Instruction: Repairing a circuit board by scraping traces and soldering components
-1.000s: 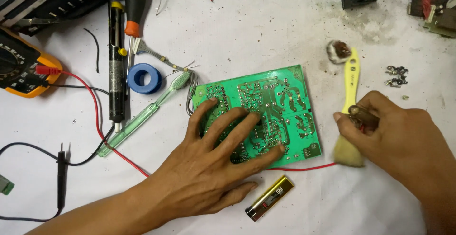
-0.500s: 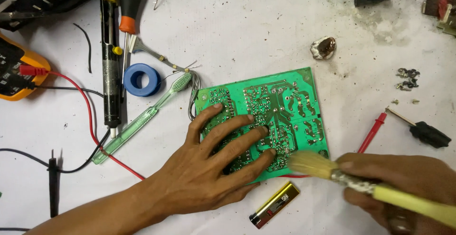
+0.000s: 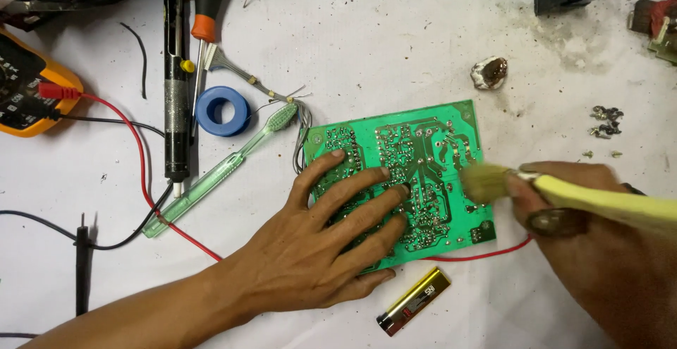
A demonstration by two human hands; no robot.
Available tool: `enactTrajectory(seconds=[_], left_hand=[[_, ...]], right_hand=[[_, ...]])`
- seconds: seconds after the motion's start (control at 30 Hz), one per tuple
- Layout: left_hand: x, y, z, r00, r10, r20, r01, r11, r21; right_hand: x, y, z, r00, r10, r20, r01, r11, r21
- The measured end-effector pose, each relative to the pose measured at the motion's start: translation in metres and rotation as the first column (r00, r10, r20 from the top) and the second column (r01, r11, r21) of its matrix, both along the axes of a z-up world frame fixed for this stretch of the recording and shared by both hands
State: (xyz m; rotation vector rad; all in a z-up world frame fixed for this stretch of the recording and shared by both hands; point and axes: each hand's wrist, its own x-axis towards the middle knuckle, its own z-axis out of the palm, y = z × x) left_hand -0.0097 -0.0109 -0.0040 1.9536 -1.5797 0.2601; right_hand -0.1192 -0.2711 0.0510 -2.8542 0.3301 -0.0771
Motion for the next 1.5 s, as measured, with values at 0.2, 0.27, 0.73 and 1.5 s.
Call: enactTrajectory(seconds=[0.2,0.27,0.73,1.5], left_hand=[[0.001,0.001,0.001,0.998,-0.029,-0.051,0.028,0.999,-0.015],[0.002,0.003,0.003,0.997,-0.055,-0.059,0.056,0.998,0.012],[0.030,0.013,0.039,0.998,0.023,-0.051,-0.001,0.917,0.398],[0.057,0.014,0.013,0.990,-0.050,-0.132,0.094,0.934,0.346]], right_hand=[[-0.006,-0.003,-0.011,0.987,-0.020,-0.162,0.014,0.999,-0.040],[0.006,-0.002,0.011,0.911,-0.304,-0.279,0.253,0.946,-0.205],[-0.014,-0.075,-0.027,0.716,-0.373,-0.590,0.296,0.928,-0.228],[-0.069,-0.238,-0.085,0.958,-0.269,0.101,0.280,0.798,-0.533]])
